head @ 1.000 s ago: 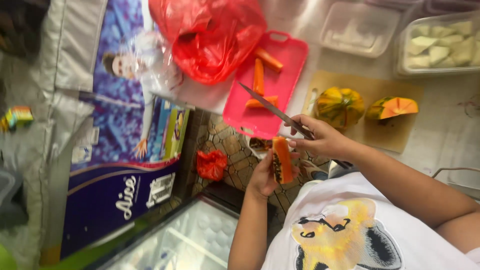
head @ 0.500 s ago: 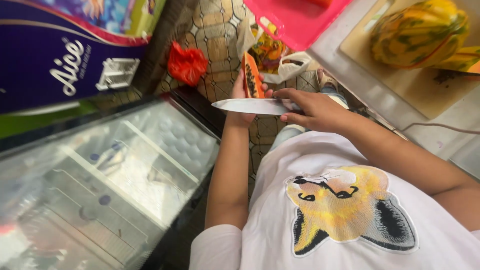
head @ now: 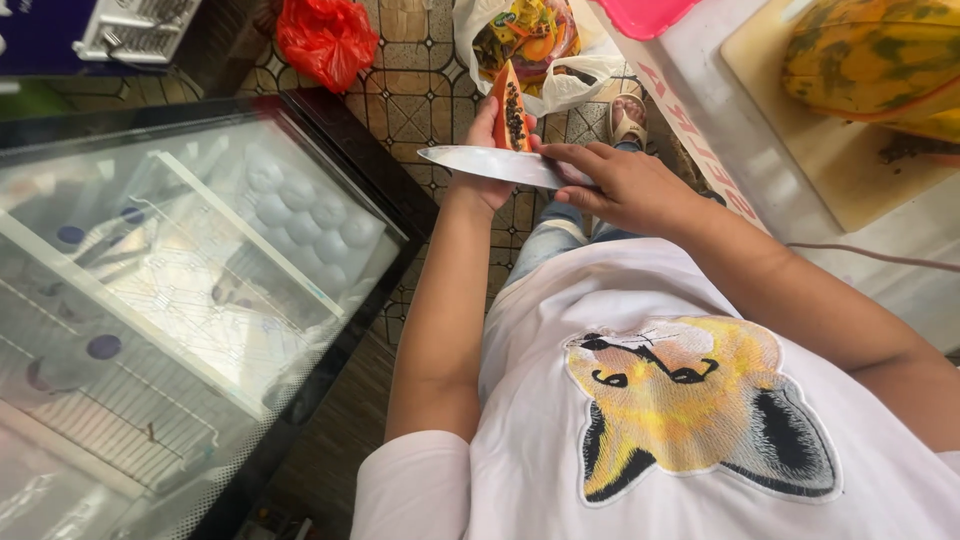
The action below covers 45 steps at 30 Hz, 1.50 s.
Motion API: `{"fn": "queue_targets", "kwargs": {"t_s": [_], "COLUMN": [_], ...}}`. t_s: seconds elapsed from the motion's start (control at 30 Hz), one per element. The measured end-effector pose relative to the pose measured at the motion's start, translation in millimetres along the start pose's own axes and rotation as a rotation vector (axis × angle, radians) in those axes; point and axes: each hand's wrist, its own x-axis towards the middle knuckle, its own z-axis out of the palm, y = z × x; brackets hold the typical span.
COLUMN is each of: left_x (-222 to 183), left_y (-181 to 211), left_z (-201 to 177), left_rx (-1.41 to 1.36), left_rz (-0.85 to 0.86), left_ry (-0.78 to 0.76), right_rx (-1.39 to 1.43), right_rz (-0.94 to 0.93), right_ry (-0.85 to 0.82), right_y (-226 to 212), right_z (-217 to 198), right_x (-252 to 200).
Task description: Peeling carrots and slicing papaya on a cutting board for food preparation
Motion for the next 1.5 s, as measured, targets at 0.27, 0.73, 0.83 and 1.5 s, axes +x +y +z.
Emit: {"fn": "queue_targets", "kwargs": {"t_s": [0.27,0.73,0.83,1.5], "left_x": [-26,-17,-14,-28], "left_y": [3,-9,-8,4], "left_z": [5,1,-1,16], "left_rx": [0.025,0.175,0.076,0.204], "left_rz": [0.039,-0.015,0.069,-0.016], "left_ry": [-0.027,-0.007,0.015,0.161], "right_rx": [-0.002,0.119,0.125,-0.111], "right_rz": [0.012,0.084,0.058,0.104], "right_ry": [-0.015,-0.07,-0.11,0.039], "right_y": [-1,37,35,36], "right_z": [7,13,11,7], "right_x": [5,21,21,47]}}
